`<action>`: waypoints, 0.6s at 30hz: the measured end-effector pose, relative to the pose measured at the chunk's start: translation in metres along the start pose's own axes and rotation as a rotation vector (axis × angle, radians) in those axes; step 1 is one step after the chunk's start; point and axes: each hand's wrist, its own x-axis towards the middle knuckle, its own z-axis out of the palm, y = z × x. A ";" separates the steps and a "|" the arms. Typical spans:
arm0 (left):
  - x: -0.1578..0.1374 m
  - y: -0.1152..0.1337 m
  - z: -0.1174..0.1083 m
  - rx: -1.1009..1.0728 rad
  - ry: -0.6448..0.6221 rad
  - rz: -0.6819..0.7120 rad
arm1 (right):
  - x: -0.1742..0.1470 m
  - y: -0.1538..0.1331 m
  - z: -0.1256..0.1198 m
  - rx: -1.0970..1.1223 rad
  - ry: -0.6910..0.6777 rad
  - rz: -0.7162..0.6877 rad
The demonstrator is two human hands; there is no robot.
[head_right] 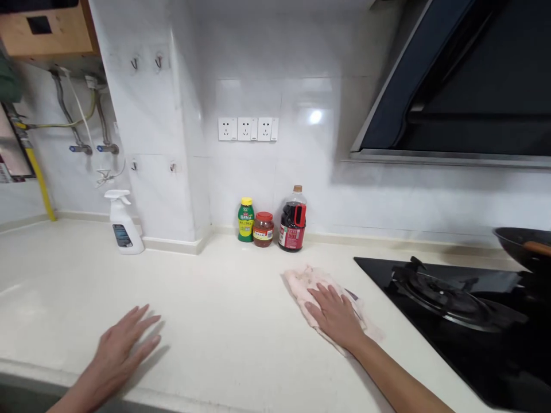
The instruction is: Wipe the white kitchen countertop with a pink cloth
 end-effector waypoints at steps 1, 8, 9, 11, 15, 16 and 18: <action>0.001 0.014 0.002 -0.033 -0.034 0.028 | -0.003 -0.006 0.000 0.019 -0.009 0.003; 0.006 0.071 0.005 -0.202 -0.124 -0.008 | 0.016 -0.103 -0.009 0.184 -0.007 -0.087; 0.006 0.071 0.004 -0.223 -0.111 -0.031 | 0.017 -0.123 -0.008 0.212 -0.010 -0.141; 0.006 0.067 0.003 -0.267 -0.094 -0.105 | 0.013 -0.165 -0.005 0.272 -0.025 -0.267; 0.009 0.061 0.001 -0.354 -0.096 -0.193 | -0.020 -0.242 0.002 0.391 -0.096 -0.522; 0.010 0.061 0.001 -0.376 -0.087 -0.202 | -0.031 -0.257 0.003 0.418 -0.119 -0.580; 0.012 0.060 -0.001 -0.426 -0.079 -0.225 | -0.055 -0.279 0.002 0.466 -0.162 -0.681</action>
